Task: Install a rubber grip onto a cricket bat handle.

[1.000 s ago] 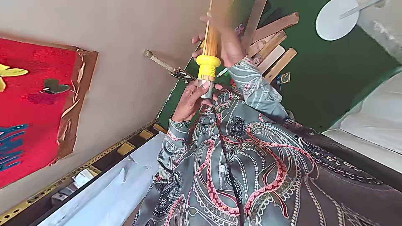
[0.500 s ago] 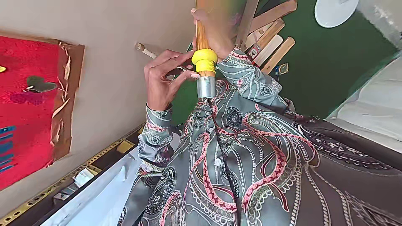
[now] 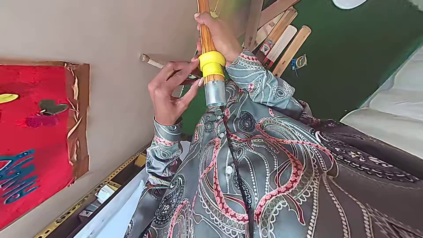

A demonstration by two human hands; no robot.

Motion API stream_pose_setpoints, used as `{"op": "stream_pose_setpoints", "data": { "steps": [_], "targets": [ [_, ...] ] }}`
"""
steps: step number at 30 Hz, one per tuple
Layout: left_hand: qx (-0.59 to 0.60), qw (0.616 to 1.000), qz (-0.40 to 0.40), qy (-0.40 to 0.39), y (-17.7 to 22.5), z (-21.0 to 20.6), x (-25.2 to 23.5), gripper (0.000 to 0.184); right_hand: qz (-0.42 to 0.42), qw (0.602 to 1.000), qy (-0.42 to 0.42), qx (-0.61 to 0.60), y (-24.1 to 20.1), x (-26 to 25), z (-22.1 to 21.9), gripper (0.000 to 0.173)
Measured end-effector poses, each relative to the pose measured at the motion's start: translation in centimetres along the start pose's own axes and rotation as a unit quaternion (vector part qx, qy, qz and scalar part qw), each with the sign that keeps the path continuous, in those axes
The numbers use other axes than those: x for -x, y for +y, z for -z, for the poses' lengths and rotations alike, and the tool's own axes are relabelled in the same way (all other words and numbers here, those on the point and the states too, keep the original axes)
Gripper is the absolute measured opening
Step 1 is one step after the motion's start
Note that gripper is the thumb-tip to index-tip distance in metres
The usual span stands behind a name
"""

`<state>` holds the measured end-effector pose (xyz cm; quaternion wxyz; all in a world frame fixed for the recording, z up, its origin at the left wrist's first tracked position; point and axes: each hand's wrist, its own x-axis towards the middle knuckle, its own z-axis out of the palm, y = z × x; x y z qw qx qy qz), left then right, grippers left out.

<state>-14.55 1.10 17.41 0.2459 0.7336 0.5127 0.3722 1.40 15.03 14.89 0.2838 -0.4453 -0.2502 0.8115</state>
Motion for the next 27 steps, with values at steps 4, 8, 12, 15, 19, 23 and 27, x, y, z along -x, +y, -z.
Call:
{"op": "stream_pose_setpoints", "data": {
  "steps": [4,8,12,15,19,23,27],
  "targets": [
    [-0.088,0.994,-0.066,-0.014,1.6,-0.1,-0.3,0.019,-0.018,0.999,0.012,-0.027,0.0,0.3,0.2,0.028],
    [-0.053,0.998,-0.036,-0.022,1.6,-0.2,-0.5,0.022,0.004,1.0,0.006,0.031,0.7,0.3,0.4,0.029],
    [-0.098,0.993,-0.048,-0.038,2.0,-0.1,-1.0,0.02,0.043,0.994,-0.007,0.099,1.6,0.2,0.4,0.028],
    [-0.201,0.969,-0.12,-0.074,2.8,-0.2,-0.4,0.019,0.017,0.996,0.003,0.088,1.6,0.2,0.7,0.027],
    [-0.323,0.917,-0.191,-0.133,3.3,-0.9,-0.5,0.022,0.006,0.993,0.022,0.12,0.9,0.4,0.8,0.028],
    [-0.294,0.923,-0.194,-0.153,3.9,-0.3,-1.0,0.018,0.011,0.986,0.014,0.163,1.5,0.0,0.8,0.025],
    [-0.115,0.983,-0.069,-0.128,4.0,0.7,-1.4,0.014,-0.05,0.992,0.025,0.112,1.2,-0.7,2.4,0.029]
  ]
}}
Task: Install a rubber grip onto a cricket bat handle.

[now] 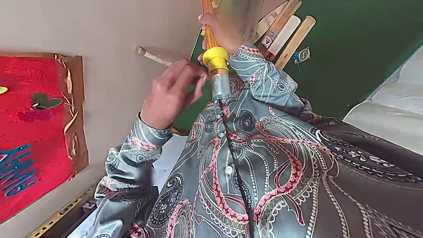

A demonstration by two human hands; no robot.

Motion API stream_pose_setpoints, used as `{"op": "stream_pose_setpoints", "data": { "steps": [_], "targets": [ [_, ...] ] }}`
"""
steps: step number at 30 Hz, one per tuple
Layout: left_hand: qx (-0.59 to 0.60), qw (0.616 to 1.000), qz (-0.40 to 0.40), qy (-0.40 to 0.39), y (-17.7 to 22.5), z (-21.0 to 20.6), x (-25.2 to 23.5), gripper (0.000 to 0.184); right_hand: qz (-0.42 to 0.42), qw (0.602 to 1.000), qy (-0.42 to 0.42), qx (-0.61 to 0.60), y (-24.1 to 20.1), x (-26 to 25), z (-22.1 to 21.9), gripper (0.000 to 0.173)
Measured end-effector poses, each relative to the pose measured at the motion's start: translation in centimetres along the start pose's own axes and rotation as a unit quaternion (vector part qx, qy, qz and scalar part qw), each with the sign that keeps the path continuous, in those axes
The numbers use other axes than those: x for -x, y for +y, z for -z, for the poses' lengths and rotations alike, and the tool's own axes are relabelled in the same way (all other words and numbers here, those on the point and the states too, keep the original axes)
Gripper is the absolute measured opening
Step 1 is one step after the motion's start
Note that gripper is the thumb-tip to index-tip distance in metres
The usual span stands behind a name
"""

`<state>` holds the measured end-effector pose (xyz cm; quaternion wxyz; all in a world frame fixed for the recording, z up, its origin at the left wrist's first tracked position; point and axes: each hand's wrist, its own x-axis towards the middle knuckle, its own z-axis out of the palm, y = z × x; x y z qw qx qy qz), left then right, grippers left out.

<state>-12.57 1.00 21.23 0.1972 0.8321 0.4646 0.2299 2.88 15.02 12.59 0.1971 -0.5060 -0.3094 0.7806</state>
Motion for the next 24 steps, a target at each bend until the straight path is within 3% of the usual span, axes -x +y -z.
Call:
{"op": "stream_pose_setpoints", "data": {
  "steps": [3,6,10,15,18,21,24],
  "targets": [
    [0.172,0.976,0.127,-0.032,-2.1,0.2,0.1,0.03,0.029,1.0,0.007,-0.005,-0.3,-0.2,0.7,0.03],
    [0.308,0.931,0.195,-0.021,-3.2,-1.7,-0.5,0.04,0.069,0.997,-0.016,-0.017,-0.7,0.3,0.4,0.027],
    [0.346,0.92,0.176,0.043,-4.1,-3.6,-1.2,0.038,0.104,0.993,-0.034,-0.045,-0.9,0.4,-0.1,0.021],
    [0.348,0.92,0.141,0.113,-4.5,-4.5,-1.3,0.025,0.084,0.989,-0.062,-0.108,-0.8,-0.2,0.4,0.019],
    [0.266,0.947,0.115,0.139,-3.7,-4.6,-0.9,0.023,0.04,0.987,-0.07,-0.135,-1.0,-0.4,0.5,0.026],
    [0.021,0.992,0.015,0.127,-2.4,-3.9,-0.5,0.021,-0.003,0.986,-0.044,-0.163,-1.5,0.1,0.5,0.029],
    [-0.139,0.981,-0.067,0.119,-1.8,-4.0,-0.2,0.025,-0.017,0.991,-0.014,-0.136,-1.5,0.3,0.4,0.03]
  ]
}}
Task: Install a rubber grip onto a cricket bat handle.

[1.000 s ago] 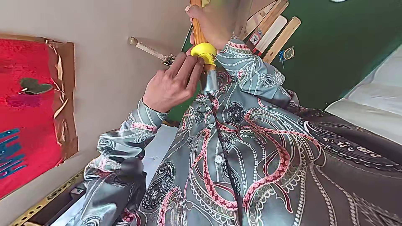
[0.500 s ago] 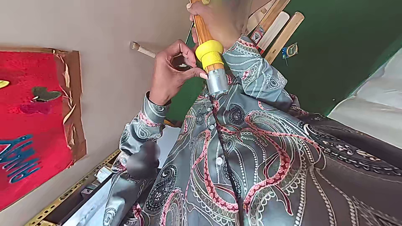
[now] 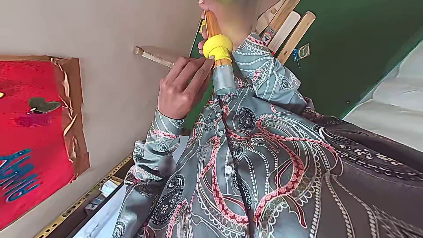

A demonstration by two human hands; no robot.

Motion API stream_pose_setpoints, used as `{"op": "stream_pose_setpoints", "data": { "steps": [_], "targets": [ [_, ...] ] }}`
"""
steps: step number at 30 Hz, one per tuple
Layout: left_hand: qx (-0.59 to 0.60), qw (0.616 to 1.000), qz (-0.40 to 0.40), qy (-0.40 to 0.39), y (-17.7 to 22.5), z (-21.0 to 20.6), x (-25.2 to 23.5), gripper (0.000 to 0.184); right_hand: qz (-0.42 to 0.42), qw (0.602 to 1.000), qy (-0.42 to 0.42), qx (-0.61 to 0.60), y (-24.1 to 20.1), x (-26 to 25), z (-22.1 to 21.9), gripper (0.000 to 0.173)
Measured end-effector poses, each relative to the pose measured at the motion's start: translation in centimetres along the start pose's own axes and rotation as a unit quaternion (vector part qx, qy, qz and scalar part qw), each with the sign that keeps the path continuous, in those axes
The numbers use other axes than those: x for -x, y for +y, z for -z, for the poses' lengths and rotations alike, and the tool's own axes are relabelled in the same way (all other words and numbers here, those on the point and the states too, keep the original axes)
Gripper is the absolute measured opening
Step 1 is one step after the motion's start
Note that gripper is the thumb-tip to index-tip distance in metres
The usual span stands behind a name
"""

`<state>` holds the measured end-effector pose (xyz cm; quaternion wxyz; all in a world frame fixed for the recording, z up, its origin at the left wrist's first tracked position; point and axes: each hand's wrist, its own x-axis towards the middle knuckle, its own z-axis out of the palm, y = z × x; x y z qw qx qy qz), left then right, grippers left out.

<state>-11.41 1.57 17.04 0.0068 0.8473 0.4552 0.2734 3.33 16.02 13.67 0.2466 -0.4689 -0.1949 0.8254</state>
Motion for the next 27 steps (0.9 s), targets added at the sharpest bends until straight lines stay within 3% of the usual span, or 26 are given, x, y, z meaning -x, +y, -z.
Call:
{"op": "stream_pose_setpoints", "data": {
  "steps": [5,9,11,14,16,17,19,22,27],
  "targets": [
    [-0.037,0.997,0.048,-0.045,-0.8,-0.2,-0.8,0.018,0.087,0.985,0.041,0.141,0.2,-0.3,-0.5,0.027],
    [0.156,0.975,0.144,-0.07,-1.0,0.8,-1.2,0.02,0.069,0.989,0.037,0.124,-0.3,-0.8,0.1,0.028],
    [0.259,0.941,0.208,-0.061,-1.5,0.5,-1.1,0.037,0.067,0.99,0.024,0.12,-0.7,-0.7,0.5,0.027],
    [0.318,0.915,0.245,-0.033,-3.0,-1.0,-1.2,0.085,0.055,0.989,0.001,0.134,-0.5,0.3,-0.1,0.029],
    [0.354,0.894,0.264,-0.081,-4.0,-1.0,-2.0,0.119,0.06,0.982,-0.011,0.181,-0.6,1.6,-1.1,0.03],
    [0.373,0.881,0.269,-0.114,-4.3,-0.8,-2.4,0.126,0.069,0.978,-0.013,0.198,-0.3,1.8,-1.4,0.03],
    [0.395,0.866,0.271,-0.146,-4.7,-0.4,-2.6,0.118,0.09,0.972,-0.002,0.215,0.1,1.6,-1.4,0.033],
    [0.413,0.863,0.264,-0.123,-4.8,-0.7,-2.2,0.097,0.09,0.972,-0.006,0.216,0.3,1.2,-1.2,0.034],
    [0.464,0.842,0.261,-0.088,-4.1,-1.9,-1.6,0.082,0.149,0.963,0.002,0.223,0.4,0.7,-0.4,0.03]
  ]
}}
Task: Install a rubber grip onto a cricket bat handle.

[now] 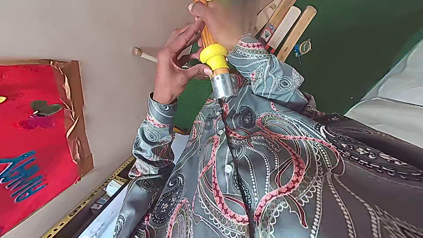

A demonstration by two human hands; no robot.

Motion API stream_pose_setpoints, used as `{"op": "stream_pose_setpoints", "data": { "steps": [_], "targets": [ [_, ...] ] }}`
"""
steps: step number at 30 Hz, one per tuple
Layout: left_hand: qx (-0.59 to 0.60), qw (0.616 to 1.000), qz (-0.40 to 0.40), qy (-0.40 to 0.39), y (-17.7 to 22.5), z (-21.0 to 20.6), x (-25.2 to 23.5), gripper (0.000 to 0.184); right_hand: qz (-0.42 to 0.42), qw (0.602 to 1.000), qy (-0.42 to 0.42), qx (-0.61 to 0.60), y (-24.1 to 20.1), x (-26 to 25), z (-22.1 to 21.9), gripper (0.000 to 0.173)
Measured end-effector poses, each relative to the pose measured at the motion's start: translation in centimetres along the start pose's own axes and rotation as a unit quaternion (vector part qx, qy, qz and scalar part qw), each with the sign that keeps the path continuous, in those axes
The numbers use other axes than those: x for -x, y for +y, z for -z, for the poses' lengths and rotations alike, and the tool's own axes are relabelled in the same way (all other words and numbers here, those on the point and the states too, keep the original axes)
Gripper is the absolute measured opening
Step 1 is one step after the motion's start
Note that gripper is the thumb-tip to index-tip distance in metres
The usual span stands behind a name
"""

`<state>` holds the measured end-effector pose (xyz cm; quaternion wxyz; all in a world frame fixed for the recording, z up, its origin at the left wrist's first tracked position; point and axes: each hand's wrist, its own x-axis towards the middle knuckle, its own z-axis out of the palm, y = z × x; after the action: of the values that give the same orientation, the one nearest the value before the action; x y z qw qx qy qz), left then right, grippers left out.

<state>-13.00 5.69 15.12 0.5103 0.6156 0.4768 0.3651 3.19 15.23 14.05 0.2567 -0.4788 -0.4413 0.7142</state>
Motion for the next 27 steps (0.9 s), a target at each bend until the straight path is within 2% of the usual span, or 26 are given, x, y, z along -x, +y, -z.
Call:
{"op": "stream_pose_setpoints", "data": {
  "steps": [4,8,12,14,17,20,23,27],
  "targets": [
    [0.021,0.999,-0.018,0.042,-0.3,-0.7,0.4,0.075,-0.013,1.0,0.003,-0.001,0.0,-0.2,0.1,0.028],
    [-0.158,0.976,-0.104,0.11,-0.1,-1.4,1.7,0.039,-0.023,0.999,0.025,-0.007,0.0,-0.5,0.6,0.029],
    [-0.339,0.909,-0.216,0.107,0.5,-1.9,2.5,0.023,-0.049,0.998,0.031,-0.016,-0.1,-0.2,0.3,0.027],
    [-0.406,0.866,-0.278,0.088,0.7,-2.4,3.1,0.025,-0.091,0.995,0.02,-0.036,-0.1,-0.3,0.2,0.03],
    [-0.507,0.81,-0.295,0.032,1.4,-2.4,3.4,0.027,-0.086,0.996,0.022,-0.006,-0.3,-0.2,0.6,0.03],
    [-0.557,0.781,-0.282,-0.003,1.8,-2.6,3.7,0.024,-0.07,0.995,0.033,0.058,-0.2,-0.2,0.2,0.028],
    [-0.562,0.783,-0.266,0.02,1.4,-2.8,3.4,0.022,-0.092,0.992,0.013,0.081,0.0,-1.0,0.1,0.03],
    [-0.529,0.817,-0.225,0.033,1.3,-3.6,4.0,0.022,-0.149,0.985,-0.01,0.082,1.7,-1.3,0.3,0.032]
  ]
}}
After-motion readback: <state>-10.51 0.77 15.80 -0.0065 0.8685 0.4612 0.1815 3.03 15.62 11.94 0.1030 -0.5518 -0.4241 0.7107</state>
